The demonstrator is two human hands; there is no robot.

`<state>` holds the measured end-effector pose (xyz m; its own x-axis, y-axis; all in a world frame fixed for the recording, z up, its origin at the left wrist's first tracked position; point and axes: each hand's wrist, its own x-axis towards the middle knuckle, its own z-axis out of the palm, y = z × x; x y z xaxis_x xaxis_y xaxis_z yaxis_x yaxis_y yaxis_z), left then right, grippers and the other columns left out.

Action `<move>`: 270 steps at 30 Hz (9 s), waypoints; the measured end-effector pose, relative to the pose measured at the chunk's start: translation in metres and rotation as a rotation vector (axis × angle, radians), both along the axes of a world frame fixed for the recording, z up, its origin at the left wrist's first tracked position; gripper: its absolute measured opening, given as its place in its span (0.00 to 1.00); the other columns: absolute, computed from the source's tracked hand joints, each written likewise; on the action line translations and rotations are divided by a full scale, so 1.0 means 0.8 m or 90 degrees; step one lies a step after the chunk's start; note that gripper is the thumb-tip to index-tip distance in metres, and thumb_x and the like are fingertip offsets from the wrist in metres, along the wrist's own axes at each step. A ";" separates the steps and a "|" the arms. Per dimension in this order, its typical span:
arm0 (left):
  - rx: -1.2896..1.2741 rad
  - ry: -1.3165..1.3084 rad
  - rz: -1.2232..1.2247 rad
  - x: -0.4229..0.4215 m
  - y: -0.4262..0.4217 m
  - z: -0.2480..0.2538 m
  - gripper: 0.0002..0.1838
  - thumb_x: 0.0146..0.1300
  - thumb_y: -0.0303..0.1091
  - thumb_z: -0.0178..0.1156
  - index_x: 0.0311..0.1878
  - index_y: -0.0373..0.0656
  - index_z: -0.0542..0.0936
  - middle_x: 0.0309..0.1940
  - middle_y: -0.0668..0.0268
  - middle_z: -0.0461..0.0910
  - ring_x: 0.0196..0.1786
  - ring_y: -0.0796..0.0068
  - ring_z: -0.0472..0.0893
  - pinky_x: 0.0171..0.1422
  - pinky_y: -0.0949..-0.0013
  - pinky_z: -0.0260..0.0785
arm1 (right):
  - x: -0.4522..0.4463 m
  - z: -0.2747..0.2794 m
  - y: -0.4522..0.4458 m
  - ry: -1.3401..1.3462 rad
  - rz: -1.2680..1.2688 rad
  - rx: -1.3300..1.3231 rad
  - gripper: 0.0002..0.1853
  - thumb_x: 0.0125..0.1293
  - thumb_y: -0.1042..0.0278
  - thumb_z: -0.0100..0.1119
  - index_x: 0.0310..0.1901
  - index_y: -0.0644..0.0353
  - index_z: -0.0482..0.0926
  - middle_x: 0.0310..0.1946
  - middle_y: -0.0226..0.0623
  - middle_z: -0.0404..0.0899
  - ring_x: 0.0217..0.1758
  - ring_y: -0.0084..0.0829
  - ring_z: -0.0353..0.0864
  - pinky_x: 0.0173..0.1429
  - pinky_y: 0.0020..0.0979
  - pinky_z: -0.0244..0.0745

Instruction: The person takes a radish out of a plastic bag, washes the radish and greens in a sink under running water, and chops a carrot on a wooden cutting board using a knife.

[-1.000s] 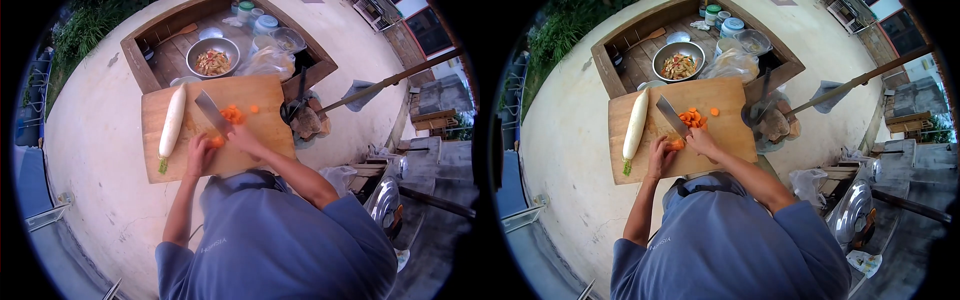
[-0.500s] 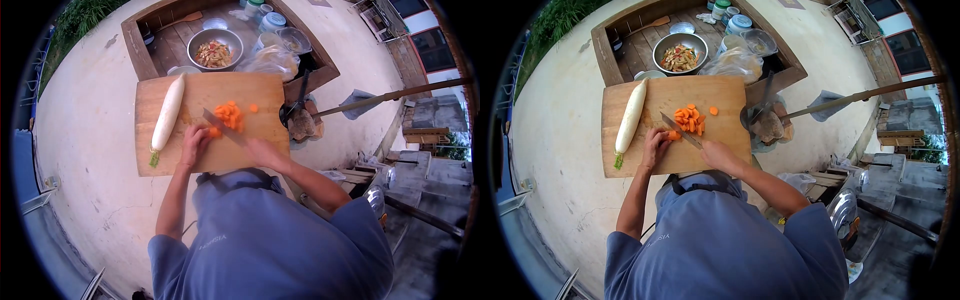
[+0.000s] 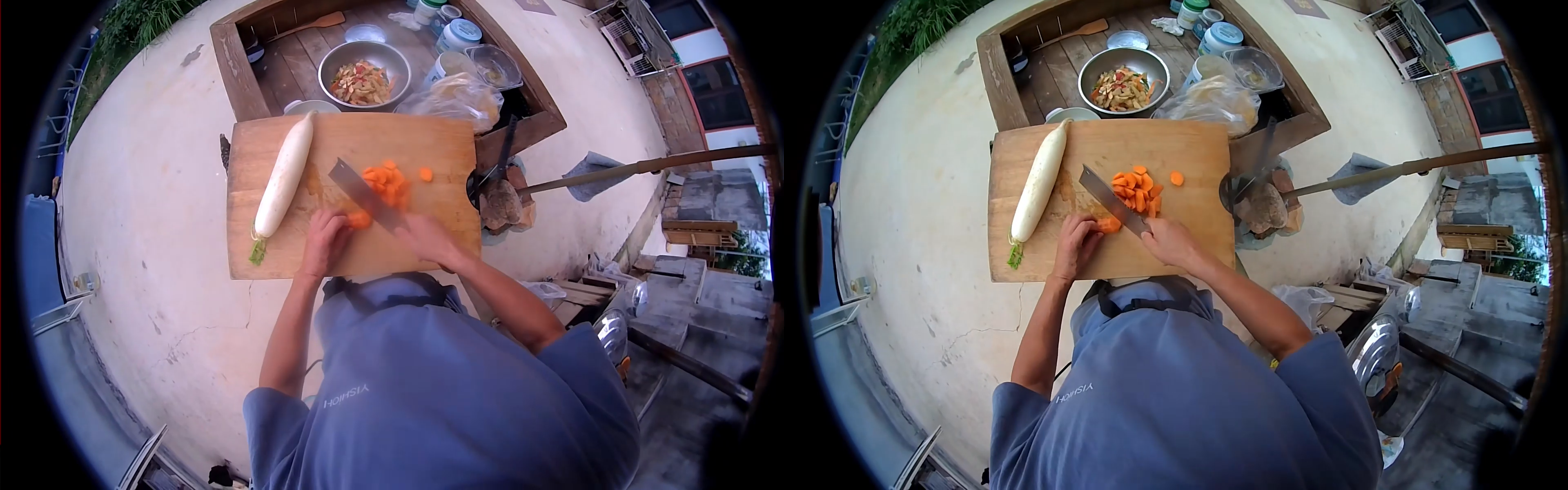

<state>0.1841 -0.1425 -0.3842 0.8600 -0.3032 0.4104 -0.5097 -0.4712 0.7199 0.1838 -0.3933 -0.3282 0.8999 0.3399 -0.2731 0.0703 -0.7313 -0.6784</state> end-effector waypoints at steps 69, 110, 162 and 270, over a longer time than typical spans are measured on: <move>0.077 -0.060 0.049 0.003 -0.003 -0.018 0.17 0.46 0.21 0.68 0.42 0.42 0.78 0.45 0.62 0.79 0.50 0.57 0.77 0.56 0.58 0.68 | 0.019 -0.014 0.018 0.160 -0.009 0.042 0.15 0.68 0.65 0.50 0.33 0.72 0.74 0.20 0.55 0.79 0.20 0.48 0.82 0.32 0.45 0.78; 0.030 0.000 0.100 0.019 -0.013 -0.009 0.16 0.46 0.21 0.71 0.40 0.40 0.79 0.42 0.61 0.78 0.46 0.55 0.76 0.51 0.59 0.70 | -0.009 0.026 0.000 0.011 -0.035 -0.010 0.13 0.66 0.63 0.52 0.39 0.66 0.77 0.27 0.56 0.80 0.35 0.56 0.81 0.41 0.51 0.75; 0.010 -0.041 0.145 -0.014 -0.011 -0.017 0.13 0.51 0.23 0.68 0.41 0.40 0.80 0.41 0.58 0.78 0.45 0.54 0.77 0.50 0.58 0.71 | -0.009 0.028 0.016 0.083 -0.082 0.096 0.13 0.66 0.65 0.51 0.36 0.71 0.75 0.21 0.54 0.78 0.21 0.50 0.82 0.32 0.46 0.77; 0.302 0.050 -0.100 0.091 -0.100 0.012 0.65 0.27 0.59 0.81 0.76 0.60 0.62 0.76 0.43 0.51 0.77 0.41 0.52 0.78 0.41 0.44 | -0.012 -0.052 -0.148 0.328 -0.372 0.393 0.14 0.70 0.62 0.57 0.29 0.62 0.74 0.18 0.30 0.74 0.18 0.22 0.76 0.23 0.27 0.73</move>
<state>0.2565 -0.2227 -0.3743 0.8121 -0.5683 0.1322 -0.5531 -0.6777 0.4845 0.1743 -0.5113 -0.3699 0.7925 0.0944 -0.6026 -0.5990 -0.0657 -0.7980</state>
